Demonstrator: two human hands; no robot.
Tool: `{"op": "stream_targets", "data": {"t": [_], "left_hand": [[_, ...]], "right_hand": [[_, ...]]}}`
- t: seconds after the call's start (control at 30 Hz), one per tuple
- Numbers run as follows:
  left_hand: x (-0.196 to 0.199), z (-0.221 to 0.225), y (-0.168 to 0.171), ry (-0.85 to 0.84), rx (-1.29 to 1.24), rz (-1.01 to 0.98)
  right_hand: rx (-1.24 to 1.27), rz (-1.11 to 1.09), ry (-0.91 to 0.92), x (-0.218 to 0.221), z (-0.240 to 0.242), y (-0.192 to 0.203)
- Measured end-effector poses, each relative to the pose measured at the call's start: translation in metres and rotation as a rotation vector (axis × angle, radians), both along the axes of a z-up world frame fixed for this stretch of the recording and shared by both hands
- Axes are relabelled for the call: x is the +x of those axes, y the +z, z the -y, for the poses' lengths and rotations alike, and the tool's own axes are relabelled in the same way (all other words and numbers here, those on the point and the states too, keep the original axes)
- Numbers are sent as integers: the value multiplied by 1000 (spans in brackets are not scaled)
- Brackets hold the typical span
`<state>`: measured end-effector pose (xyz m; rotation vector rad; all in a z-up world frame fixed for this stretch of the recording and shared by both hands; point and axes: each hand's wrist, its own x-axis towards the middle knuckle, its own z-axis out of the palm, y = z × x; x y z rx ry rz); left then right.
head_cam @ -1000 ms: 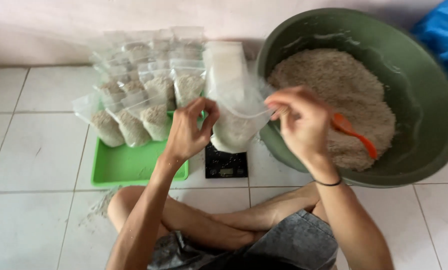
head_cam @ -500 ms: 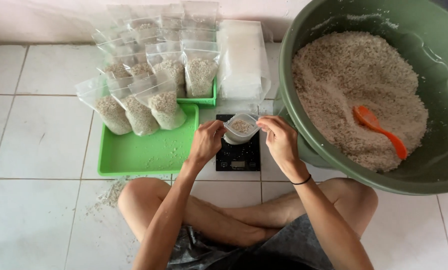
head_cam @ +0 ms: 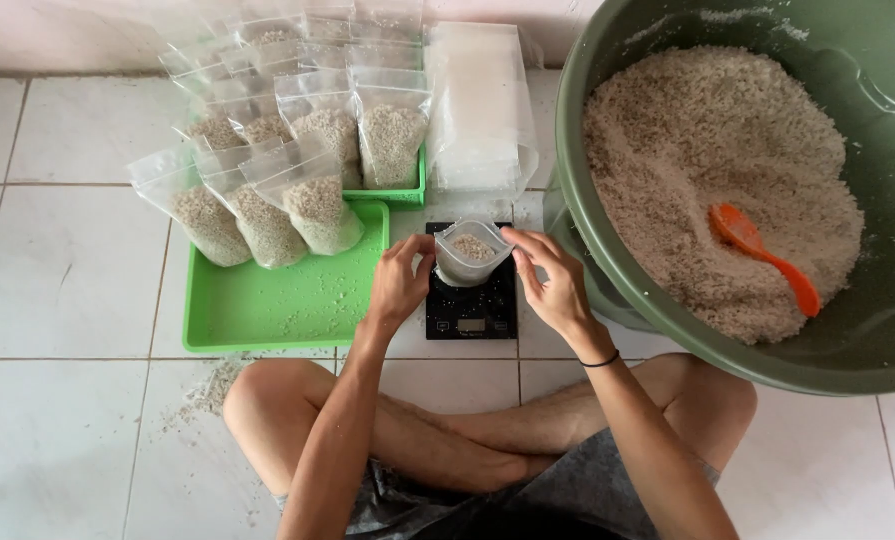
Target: Manually filling small plastic bags with a granular substance, weighing them on a digital scale, and organizing them on a tray.
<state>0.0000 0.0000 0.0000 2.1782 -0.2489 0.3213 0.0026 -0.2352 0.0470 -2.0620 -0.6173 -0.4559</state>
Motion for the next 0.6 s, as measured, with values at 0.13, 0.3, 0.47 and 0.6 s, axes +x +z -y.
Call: {"op": "stream_targets", "data": {"t": [0.13,0.3,0.47,0.6], "left_hand": [[-7,-4,-8,37,-4,-107],[-4,-16,-32,64,146,-258],[0,-16,-45,64,231,-327],[-1,-14,-47,58,243,-346]], "right_hand": [[188,-127,1,-12,14,-39],[-17,-287,-124,-37,39,-84],[86,-334,-187,-28,35,-89],[32,-359,-197,-31,34,-97]]}}
